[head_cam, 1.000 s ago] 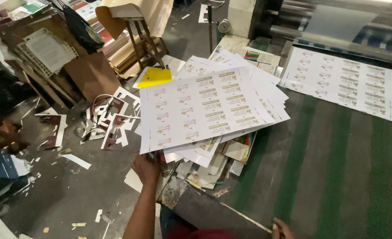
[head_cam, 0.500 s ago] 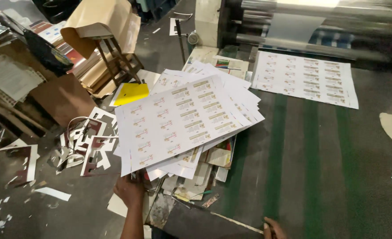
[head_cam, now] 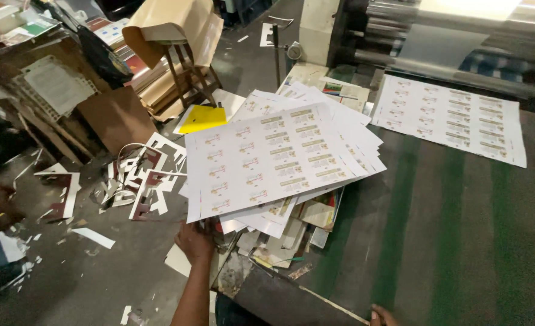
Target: The person sorts and stacks printed sheets on a table. They pick up sheets with blue and white patterns and sheets with text, placing them into separate piles. The person repeatedly handles the sheets, aligning them and moving them between stacks.
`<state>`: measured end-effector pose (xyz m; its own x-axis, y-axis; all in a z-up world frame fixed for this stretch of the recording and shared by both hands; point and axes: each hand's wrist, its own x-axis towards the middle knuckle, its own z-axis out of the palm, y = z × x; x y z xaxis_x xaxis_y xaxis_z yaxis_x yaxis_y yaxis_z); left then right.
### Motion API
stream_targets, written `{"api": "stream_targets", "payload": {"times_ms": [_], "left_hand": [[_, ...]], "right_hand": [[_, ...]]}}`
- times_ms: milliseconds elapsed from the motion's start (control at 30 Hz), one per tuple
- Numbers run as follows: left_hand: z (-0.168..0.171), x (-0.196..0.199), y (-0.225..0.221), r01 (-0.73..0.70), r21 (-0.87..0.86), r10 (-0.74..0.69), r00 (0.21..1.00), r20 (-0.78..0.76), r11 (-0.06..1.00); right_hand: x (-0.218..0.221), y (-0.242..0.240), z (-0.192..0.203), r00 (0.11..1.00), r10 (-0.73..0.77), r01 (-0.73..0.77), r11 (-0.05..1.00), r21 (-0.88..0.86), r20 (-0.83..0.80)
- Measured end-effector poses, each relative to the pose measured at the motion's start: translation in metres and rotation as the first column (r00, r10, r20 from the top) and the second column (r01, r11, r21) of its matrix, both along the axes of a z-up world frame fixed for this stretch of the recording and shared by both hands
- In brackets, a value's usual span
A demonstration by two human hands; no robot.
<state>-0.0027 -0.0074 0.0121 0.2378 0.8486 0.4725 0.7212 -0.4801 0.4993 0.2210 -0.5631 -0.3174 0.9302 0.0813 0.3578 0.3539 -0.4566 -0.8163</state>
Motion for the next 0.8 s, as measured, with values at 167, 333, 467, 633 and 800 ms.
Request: {"api": "stream_targets", "payload": {"times_ms": [167, 333, 467, 633, 800], "left_hand": [[-0.015, -0.001, 0.009, -0.046, 0.147, 0.06, 0.994, -0.096, 0.988], [-0.001, -0.001, -0.001, -0.043, -0.162, 0.025, 0.994, -0.109, 0.986], [-0.011, 0.004, 0.009, -0.029, -0.055, 0.027, 0.999, -0.03, 0.998], [-0.021, -0.001, 0.006, -0.01, 0.026, 0.011, 0.998, -0.064, 1.0], [-0.025, 0.002, 0.011, -0.008, 0.096, 0.015, 0.997, -0.077, 0.995]], "right_hand": [[0.046, -0.009, -0.077, 0.979, -0.047, 0.034, 0.997, -0.066, -0.201], [0.008, 0.017, 0.028, 0.98, 0.002, -0.028, 0.991, -0.13, -0.198], [0.041, 0.005, -0.045, 0.934, 0.16, -0.19, 0.98, 0.066, 0.32], [-0.008, 0.01, 0.074, 0.936, 0.198, -0.216, 0.976, -0.03, -0.29], [-0.021, 0.024, 0.101, 0.971, 0.022, -0.063, 0.984, -0.164, -0.238]]}}
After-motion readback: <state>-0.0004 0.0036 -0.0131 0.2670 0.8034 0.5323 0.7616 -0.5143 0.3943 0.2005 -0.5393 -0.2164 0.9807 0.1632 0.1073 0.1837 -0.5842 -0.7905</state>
